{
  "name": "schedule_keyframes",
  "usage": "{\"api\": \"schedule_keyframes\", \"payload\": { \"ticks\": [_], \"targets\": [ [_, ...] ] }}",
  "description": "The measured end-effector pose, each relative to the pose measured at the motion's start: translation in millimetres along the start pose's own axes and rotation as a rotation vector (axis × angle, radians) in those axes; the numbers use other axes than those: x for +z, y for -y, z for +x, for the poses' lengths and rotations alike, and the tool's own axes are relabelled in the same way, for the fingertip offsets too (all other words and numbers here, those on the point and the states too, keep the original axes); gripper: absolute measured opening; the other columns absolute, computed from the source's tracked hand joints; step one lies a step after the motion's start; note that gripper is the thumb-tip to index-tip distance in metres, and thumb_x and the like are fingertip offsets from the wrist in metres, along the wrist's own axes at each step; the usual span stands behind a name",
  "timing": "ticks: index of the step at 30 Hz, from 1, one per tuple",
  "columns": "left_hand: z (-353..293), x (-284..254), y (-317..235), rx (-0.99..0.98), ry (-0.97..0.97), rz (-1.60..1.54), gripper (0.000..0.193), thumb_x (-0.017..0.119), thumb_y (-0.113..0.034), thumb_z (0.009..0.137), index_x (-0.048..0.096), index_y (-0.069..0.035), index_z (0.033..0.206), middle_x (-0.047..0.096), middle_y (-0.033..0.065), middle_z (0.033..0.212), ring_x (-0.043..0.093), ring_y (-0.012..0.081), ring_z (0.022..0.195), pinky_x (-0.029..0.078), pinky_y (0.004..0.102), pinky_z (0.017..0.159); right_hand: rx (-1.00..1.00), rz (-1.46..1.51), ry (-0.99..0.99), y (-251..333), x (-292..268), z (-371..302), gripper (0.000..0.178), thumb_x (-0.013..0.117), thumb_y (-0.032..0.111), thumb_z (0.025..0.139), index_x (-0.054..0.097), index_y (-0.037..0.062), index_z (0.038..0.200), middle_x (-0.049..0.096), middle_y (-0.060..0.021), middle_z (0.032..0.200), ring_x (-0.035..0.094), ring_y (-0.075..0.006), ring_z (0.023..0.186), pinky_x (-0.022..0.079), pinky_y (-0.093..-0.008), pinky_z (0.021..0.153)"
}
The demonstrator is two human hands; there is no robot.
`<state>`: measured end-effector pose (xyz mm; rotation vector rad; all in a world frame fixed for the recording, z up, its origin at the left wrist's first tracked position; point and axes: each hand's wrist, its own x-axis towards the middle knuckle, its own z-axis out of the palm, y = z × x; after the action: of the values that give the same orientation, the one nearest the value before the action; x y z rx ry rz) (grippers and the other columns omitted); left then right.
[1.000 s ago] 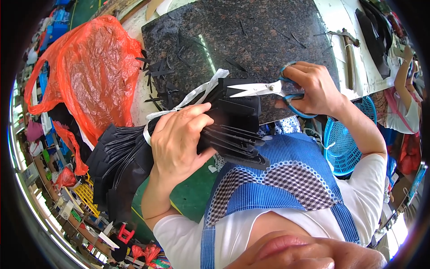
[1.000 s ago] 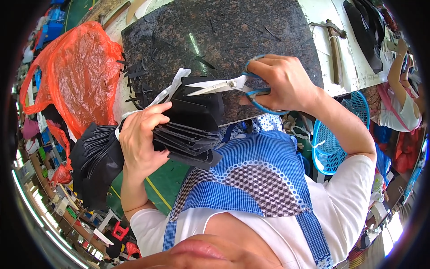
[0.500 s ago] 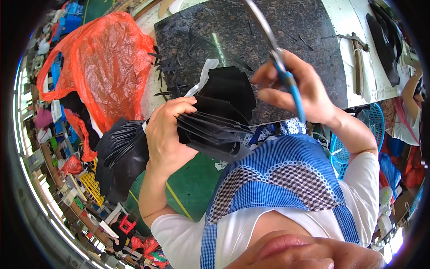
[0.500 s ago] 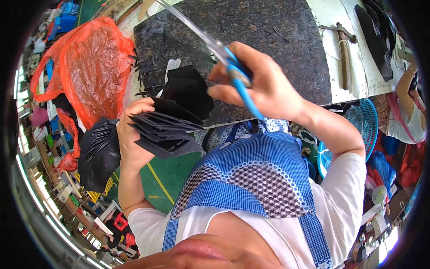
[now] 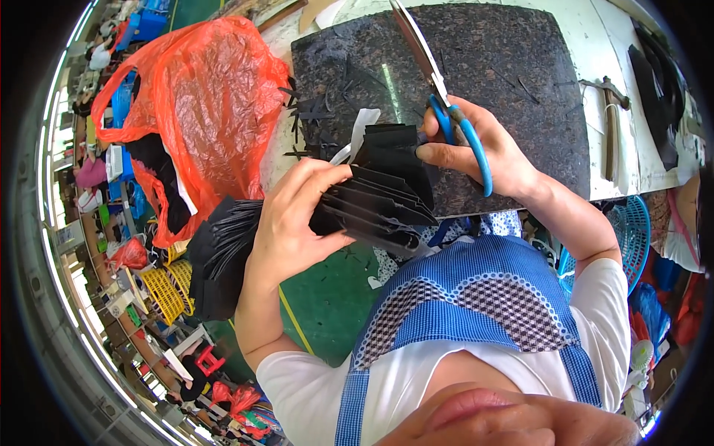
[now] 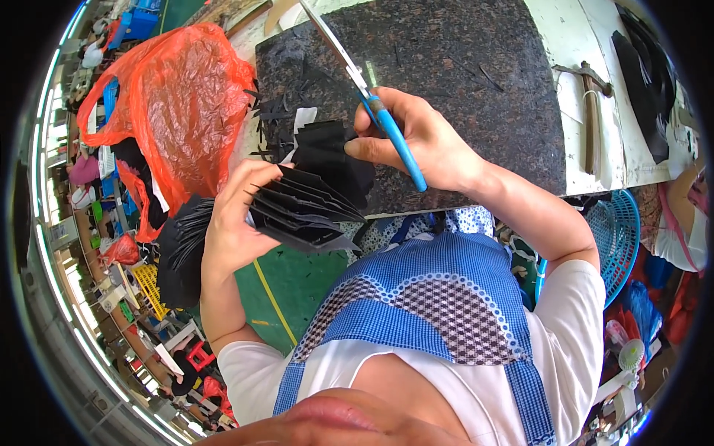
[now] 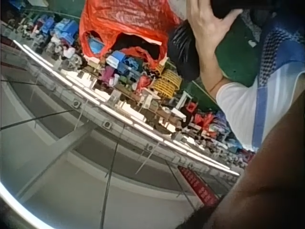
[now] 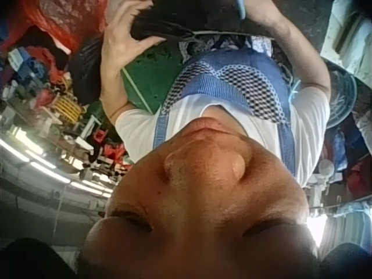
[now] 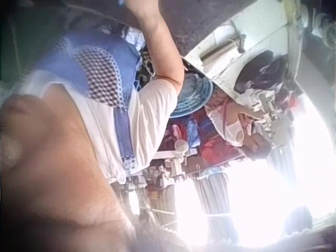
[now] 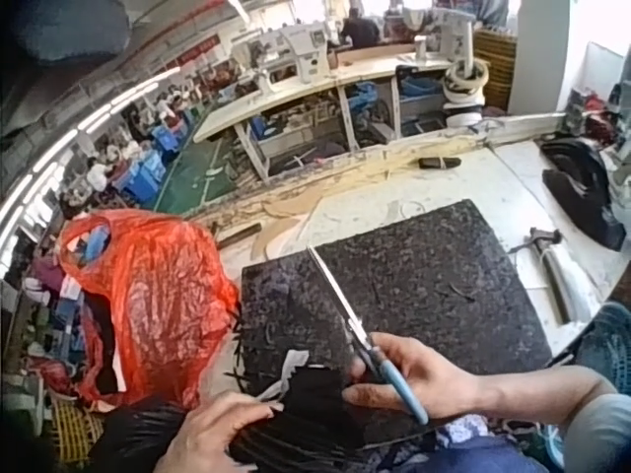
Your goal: Trimming excess material from a stack of black shoe components using scissors at a manufacturing workbench.
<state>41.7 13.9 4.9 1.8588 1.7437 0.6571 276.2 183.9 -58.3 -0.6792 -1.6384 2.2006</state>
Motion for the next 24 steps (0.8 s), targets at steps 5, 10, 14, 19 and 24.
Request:
{"api": "schedule_keyframes", "payload": {
  "ticks": [5,10,14,19,24],
  "targets": [
    [-3.2,3.8,1.5,0.108,-0.065,0.010,0.067,0.083,-0.005,0.056,0.064,-0.005,0.120,0.063,0.0104,0.113,0.066,0.0328,0.099,0.054,0.0417,0.086,-0.038,-0.005,-0.054,-8.1,-0.6,-2.0,0.025,0.078,0.013,0.090,0.058,0.0057,0.103,0.062,0.0009,0.089,0.059,-0.0055,0.081,0.050,-0.0234,0.072],
    [-3.6,3.4,7.0,0.135,-0.046,-0.041,0.066,0.083,-0.010,0.059,0.063,-0.009,0.122,0.074,0.0052,0.109,0.071,0.0300,0.102,0.054,0.0423,0.091,-0.041,-0.030,-0.093,-7.8,0.2,-1.2,0.025,0.079,0.013,0.089,0.059,0.0048,0.102,0.058,0.0026,0.084,0.054,-0.0038,0.077,0.046,-0.0229,0.068],
    [-0.5,6.1,-4.9,0.066,-0.046,0.017,0.061,0.084,-0.011,0.060,0.062,-0.009,0.117,0.073,0.0053,0.113,0.070,0.0298,0.104,0.054,0.0416,0.090,-0.155,-0.597,-0.075,11.7,-22.6,-2.9,0.038,0.086,0.023,0.081,0.062,-0.0002,0.099,0.058,-0.0040,0.077,0.057,-0.0106,0.070,0.047,-0.0292,0.061],
    [0.8,11.6,-4.3,0.086,-0.006,0.085,0.065,0.086,-0.011,0.056,0.062,-0.009,0.117,0.070,0.0051,0.120,0.068,0.0290,0.107,0.054,0.0402,0.088,-0.480,-1.352,0.139,45.0,-59.1,-13.0,0.048,0.086,0.024,0.067,0.063,0.0004,0.101,0.062,-0.0129,0.086,0.065,-0.0313,0.079,0.054,-0.0428,0.067],
    [1.9,7.9,-8.0,0.078,0.004,0.081,0.066,0.086,-0.010,0.054,0.063,-0.010,0.116,0.069,0.0049,0.121,0.068,0.0288,0.107,0.054,0.0402,0.088,-0.410,-1.484,0.161,47.7,-77.0,-11.9,0.051,0.085,0.025,0.065,0.062,0.0016,0.104,0.063,-0.0129,0.091,0.065,-0.0326,0.088,0.055,-0.0453,0.074]
  ]
}}
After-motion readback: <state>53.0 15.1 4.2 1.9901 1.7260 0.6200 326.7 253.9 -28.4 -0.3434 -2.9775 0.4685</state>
